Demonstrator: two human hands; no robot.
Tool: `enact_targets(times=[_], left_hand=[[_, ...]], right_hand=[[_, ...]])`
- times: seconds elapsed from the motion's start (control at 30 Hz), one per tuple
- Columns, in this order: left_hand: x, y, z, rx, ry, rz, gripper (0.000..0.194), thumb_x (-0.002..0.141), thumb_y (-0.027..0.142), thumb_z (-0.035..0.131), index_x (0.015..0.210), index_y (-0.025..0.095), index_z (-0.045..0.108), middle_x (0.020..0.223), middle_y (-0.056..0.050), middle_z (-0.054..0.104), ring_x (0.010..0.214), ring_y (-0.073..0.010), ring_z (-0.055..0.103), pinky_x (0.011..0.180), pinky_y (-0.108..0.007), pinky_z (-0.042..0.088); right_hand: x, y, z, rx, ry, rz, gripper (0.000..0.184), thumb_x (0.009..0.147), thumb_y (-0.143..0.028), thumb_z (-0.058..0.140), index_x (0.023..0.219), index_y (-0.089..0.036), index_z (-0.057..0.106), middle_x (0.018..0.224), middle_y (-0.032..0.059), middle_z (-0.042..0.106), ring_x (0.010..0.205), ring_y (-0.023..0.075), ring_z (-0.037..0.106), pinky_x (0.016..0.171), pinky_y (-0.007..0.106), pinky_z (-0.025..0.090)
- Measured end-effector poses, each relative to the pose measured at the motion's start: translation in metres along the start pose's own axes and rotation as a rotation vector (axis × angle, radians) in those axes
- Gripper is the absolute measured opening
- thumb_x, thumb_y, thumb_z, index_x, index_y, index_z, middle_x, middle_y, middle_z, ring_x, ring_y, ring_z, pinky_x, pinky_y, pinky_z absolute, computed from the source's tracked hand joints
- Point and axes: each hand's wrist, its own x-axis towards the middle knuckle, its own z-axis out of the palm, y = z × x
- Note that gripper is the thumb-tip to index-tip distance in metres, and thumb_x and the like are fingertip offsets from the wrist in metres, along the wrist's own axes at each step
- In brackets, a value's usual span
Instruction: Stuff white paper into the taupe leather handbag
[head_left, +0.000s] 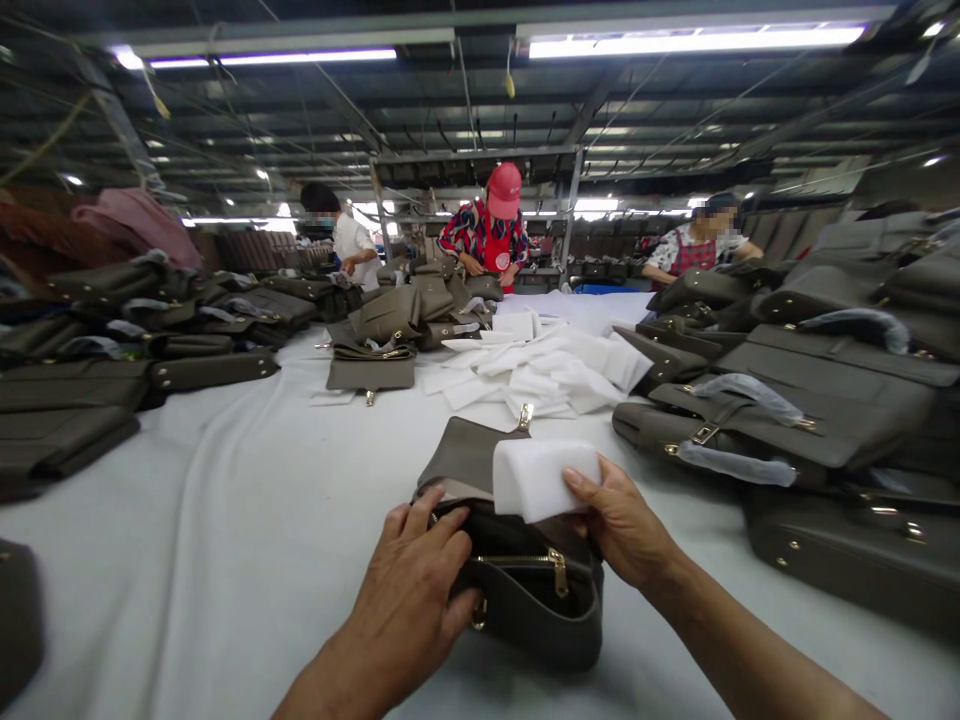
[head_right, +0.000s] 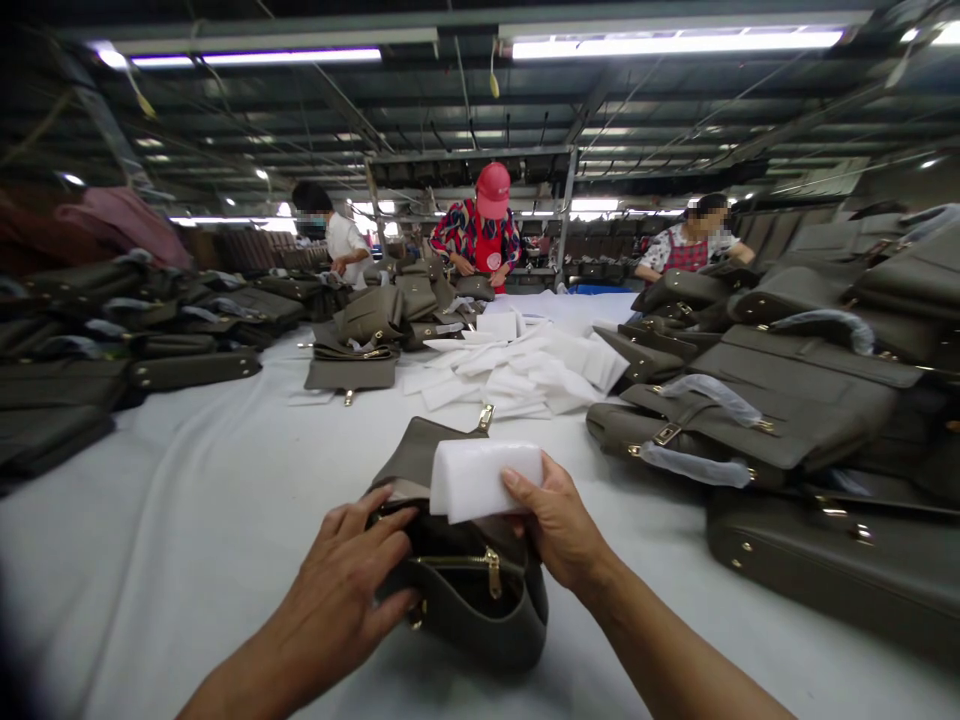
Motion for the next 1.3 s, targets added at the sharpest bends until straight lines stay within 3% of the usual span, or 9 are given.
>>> enact_targets(times=[0.13,0.33,0.47,0.6,0.77,0.87,1.03,1.13,1.3], left_hand=[[0.002,-0.003,-0.004,-0.024,-0.133,-0.014,0.011,0.077,0.027,0.062,0.088,0.023,0.063,0.137,-0.002,0.054,0.139,-0.0335,0.025,0.107,-0.056,0.02],[-0.002,-0.001,-0.009,-0.044,-0.149,-0.002,0.009,0.075,0.024,0.063,0.084,0.024,0.063,0.132,-0.003,0.057,0.139,-0.0325,0.027,0.108,-0.058,0.024],[-0.003,-0.004,-0.007,-0.04,-0.139,0.016,0.015,0.074,0.025,0.066,0.089,0.025,0.065,0.139,-0.004,0.052,0.14,-0.0337,0.026,0.109,-0.06,0.023],[-0.003,-0.006,-0.007,-0.042,-0.149,0.02,0.018,0.074,0.028,0.069,0.091,0.025,0.067,0.14,-0.006,0.051,0.14,-0.0343,0.027,0.11,-0.06,0.022],[-0.004,-0.004,-0.011,-0.047,-0.172,0.01,0.022,0.073,0.031,0.071,0.094,0.027,0.067,0.14,-0.004,0.051,0.139,-0.0335,0.028,0.11,-0.058,0.023],[-0.004,-0.002,-0.012,-0.038,-0.18,0.004,0.024,0.074,0.03,0.071,0.097,0.027,0.067,0.138,-0.004,0.052,0.138,-0.0346,0.03,0.11,-0.058,0.023],[-0.002,0.0,-0.013,-0.042,-0.178,0.017,0.021,0.076,0.024,0.068,0.097,0.027,0.068,0.128,-0.005,0.059,0.135,-0.0359,0.035,0.107,-0.058,0.028],[-0.003,-0.001,-0.013,-0.048,-0.172,0.016,0.018,0.076,0.025,0.067,0.094,0.025,0.067,0.128,-0.006,0.058,0.134,-0.0367,0.035,0.106,-0.06,0.027],[-0.004,-0.004,-0.009,-0.036,-0.136,0.07,0.021,0.076,0.026,0.069,0.096,0.025,0.064,0.142,-0.005,0.049,0.135,-0.036,0.034,0.105,-0.061,0.026]], right_hand=[[0.004,-0.008,0.004,-0.214,-0.11,0.013,0.043,0.077,-0.046,0.07,0.1,-0.018,0.046,0.073,-0.0038,0.05,0.052,0.0076,0.044,0.04,0.018,0.032],[0.003,-0.041,0.025,-1.066,-0.312,-0.274,0.031,0.079,-0.025,0.062,0.107,-0.021,0.048,0.087,-0.0007,0.059,0.079,0.0158,0.055,0.069,0.026,0.041],[-0.004,-0.052,0.049,-1.523,-0.601,-0.192,0.029,0.079,-0.022,0.059,0.106,-0.019,0.049,0.091,0.0042,0.065,0.083,0.0222,0.062,0.068,0.028,0.041],[-0.002,-0.037,0.069,-1.861,-0.756,-0.313,0.033,0.078,-0.017,0.053,0.111,-0.011,0.05,0.097,0.0137,0.068,0.081,0.0284,0.067,0.063,0.032,0.045],[0.017,-0.027,0.081,-1.867,-1.006,-0.284,0.038,0.083,-0.032,0.057,0.115,-0.011,0.055,0.095,0.0146,0.07,0.084,0.0289,0.069,0.064,0.032,0.05],[0.02,-0.03,0.085,-1.92,-1.08,-0.279,0.03,0.088,-0.029,0.051,0.11,-0.011,0.06,0.093,0.0142,0.071,0.082,0.0281,0.069,0.062,0.032,0.05],[0.019,-0.039,0.096,-2.108,-1.226,-0.085,0.019,0.084,-0.025,0.056,0.09,-0.014,0.07,0.085,0.012,0.072,0.081,0.0283,0.069,0.061,0.033,0.05],[0.019,-0.041,0.097,-2.134,-1.21,-0.046,0.025,0.088,-0.03,0.055,0.101,-0.011,0.067,0.091,0.015,0.071,0.082,0.0296,0.069,0.065,0.037,0.052],[0.008,-0.038,0.079,-1.998,-1.029,-0.099,0.046,0.09,-0.037,0.053,0.124,-0.006,0.052,0.104,0.0185,0.068,0.088,0.0325,0.068,0.072,0.041,0.053]])
